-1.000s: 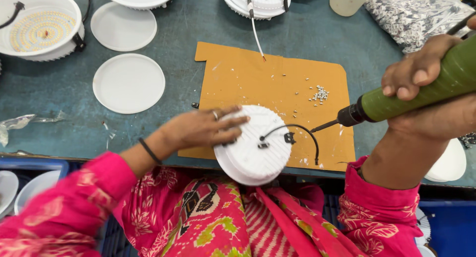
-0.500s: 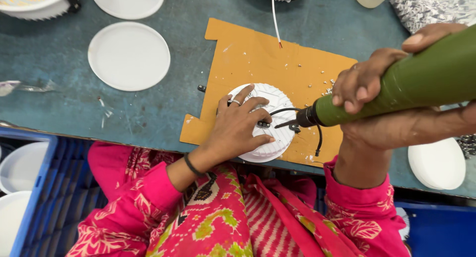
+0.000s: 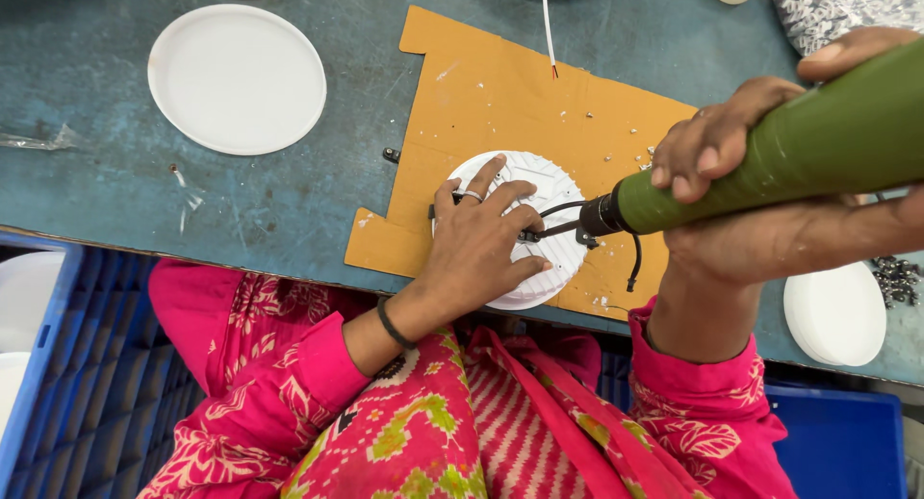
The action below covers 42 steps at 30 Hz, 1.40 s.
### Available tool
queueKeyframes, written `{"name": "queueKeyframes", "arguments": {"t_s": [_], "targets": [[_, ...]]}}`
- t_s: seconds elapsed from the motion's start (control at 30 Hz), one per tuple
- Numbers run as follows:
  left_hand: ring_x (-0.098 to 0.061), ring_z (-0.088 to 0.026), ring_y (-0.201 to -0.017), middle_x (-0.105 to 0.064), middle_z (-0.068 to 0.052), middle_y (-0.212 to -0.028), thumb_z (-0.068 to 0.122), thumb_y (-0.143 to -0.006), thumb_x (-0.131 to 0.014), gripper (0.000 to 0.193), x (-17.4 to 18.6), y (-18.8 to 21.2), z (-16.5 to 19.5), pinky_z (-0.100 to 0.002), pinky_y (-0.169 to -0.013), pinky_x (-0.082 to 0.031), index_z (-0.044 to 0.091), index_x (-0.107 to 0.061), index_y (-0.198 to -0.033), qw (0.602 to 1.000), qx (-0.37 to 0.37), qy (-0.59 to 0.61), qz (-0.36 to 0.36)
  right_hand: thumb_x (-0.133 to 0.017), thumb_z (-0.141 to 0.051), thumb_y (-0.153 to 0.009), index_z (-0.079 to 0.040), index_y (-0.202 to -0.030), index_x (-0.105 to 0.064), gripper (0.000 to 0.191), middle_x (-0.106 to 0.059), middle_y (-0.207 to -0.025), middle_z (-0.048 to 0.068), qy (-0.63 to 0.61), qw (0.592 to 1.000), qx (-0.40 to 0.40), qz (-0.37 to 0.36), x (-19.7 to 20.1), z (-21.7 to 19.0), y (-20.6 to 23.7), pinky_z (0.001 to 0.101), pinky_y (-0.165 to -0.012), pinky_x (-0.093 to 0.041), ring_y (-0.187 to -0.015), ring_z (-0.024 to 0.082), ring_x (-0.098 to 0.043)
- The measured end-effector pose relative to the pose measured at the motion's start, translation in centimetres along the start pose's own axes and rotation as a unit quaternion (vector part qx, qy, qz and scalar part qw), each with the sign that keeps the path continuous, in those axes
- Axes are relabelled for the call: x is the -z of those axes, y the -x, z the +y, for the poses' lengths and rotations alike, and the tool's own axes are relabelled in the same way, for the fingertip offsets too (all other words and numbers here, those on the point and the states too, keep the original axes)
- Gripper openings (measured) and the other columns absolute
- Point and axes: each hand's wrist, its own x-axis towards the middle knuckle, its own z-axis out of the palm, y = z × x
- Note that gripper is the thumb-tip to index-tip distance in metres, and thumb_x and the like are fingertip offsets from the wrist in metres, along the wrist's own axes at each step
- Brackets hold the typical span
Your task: The person assembles LED light fixtures by securing mounting brackets to the back of white circular housings using a handheld electric screwdriver. They pick up each unit, align the bracket, drive screws, and place the finished unit into a blue crate.
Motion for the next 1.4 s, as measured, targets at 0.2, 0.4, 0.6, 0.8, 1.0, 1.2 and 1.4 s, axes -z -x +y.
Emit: {"name": "queueKeyframes", "arguments": {"t_s": [0.2, 0.4, 0.6, 0.8, 1.0, 1.2, 1.4], "targets": [[-0.039, -0.036, -0.144, -0.064, -0.001, -0.131, 0.033, -0.075, -0.084, 0.022, 0.1, 0.0, 0.4, -0.066, -0.107, -0.026, 0.018, -0.077, -0.09, 1.0, 0.012, 0.0, 0.014, -0.034, -0.088, -0.091, 0.0, -0.124, -0.039, 0.094, -0.042, -0.07, 0.017, 0.137, 0.988, 0.049, 0.044, -3.2, 0.5, 0.6, 0.0414, -0.054, -0.043, -0.053, 0.029, -0.046], [-0.04, -0.036, -0.144, -0.065, -0.001, -0.13, 0.027, -0.076, -0.082, 0.015, -0.3, 0.0, 0.4, -0.065, -0.106, -0.027, 0.018, -0.076, -0.087, 0.999, 0.015, -0.001, 0.029, -0.038, -0.084, -0.091, -0.001, -0.125, -0.041, 0.09, -0.048, -0.071, 0.017, 0.074, 0.996, 0.042, 0.016, -4.2, -0.1, 0.3, 0.0387, -0.054, -0.043, -0.051, 0.026, -0.048], [-0.041, -0.035, -0.143, -0.065, 0.0, -0.128, 0.026, -0.075, -0.082, 0.016, -0.7, 0.1, 0.1, -0.065, -0.106, -0.027, 0.017, -0.076, -0.087, 0.999, 0.018, 0.004, 0.041, -0.035, -0.082, -0.092, 0.001, -0.121, -0.04, 0.088, -0.041, -0.072, 0.014, 0.082, 0.994, 0.076, 0.02, -4.6, -0.3, 0.3, 0.0396, -0.053, -0.042, -0.053, 0.027, -0.047], [-0.042, -0.035, -0.143, -0.065, 0.0, -0.129, 0.026, -0.075, -0.082, 0.018, -0.7, 0.1, 0.2, -0.065, -0.105, -0.027, 0.016, -0.076, -0.089, 0.999, 0.017, 0.007, 0.046, -0.037, -0.084, -0.093, 0.001, -0.123, -0.039, 0.091, -0.042, -0.067, 0.015, 0.07, 0.994, 0.077, 0.024, -5.2, -0.2, 0.0, 0.0383, -0.051, -0.042, -0.048, 0.025, -0.046], [-0.042, -0.034, -0.143, -0.065, 0.0, -0.128, 0.026, -0.075, -0.082, 0.017, -0.4, 0.1, 0.4, -0.065, -0.106, -0.027, 0.017, -0.076, -0.087, 0.999, 0.02, 0.01, 0.05, -0.036, -0.085, -0.093, 0.002, -0.121, -0.04, 0.091, -0.04, -0.068, 0.014, 0.055, 0.996, 0.063, 0.025, -5.4, 0.0, 0.1, 0.0391, -0.053, -0.041, -0.049, 0.026, -0.045], [-0.041, -0.034, -0.143, -0.066, 0.0, -0.128, 0.026, -0.074, -0.082, 0.017, -0.4, 0.0, 0.4, -0.065, -0.106, -0.027, 0.017, -0.077, -0.087, 0.998, 0.018, 0.008, 0.051, -0.034, -0.086, -0.091, -0.001, -0.122, -0.04, 0.091, -0.046, -0.067, 0.018, 0.061, 0.997, 0.051, -0.001, -5.3, 0.2, 0.2, 0.0381, -0.052, -0.041, -0.051, 0.026, -0.044], [-0.042, -0.034, -0.142, -0.066, 0.0, -0.128, 0.026, -0.073, -0.083, 0.018, -0.4, 0.0, 0.4, -0.065, -0.106, -0.027, 0.017, -0.077, -0.088, 0.998, 0.021, 0.01, 0.052, -0.036, -0.085, -0.091, -0.002, -0.127, -0.04, 0.09, -0.045, -0.068, 0.015, 0.083, 0.995, 0.056, 0.015, -5.7, 0.3, 0.6, 0.0387, -0.052, -0.042, -0.05, 0.026, -0.046]]}}
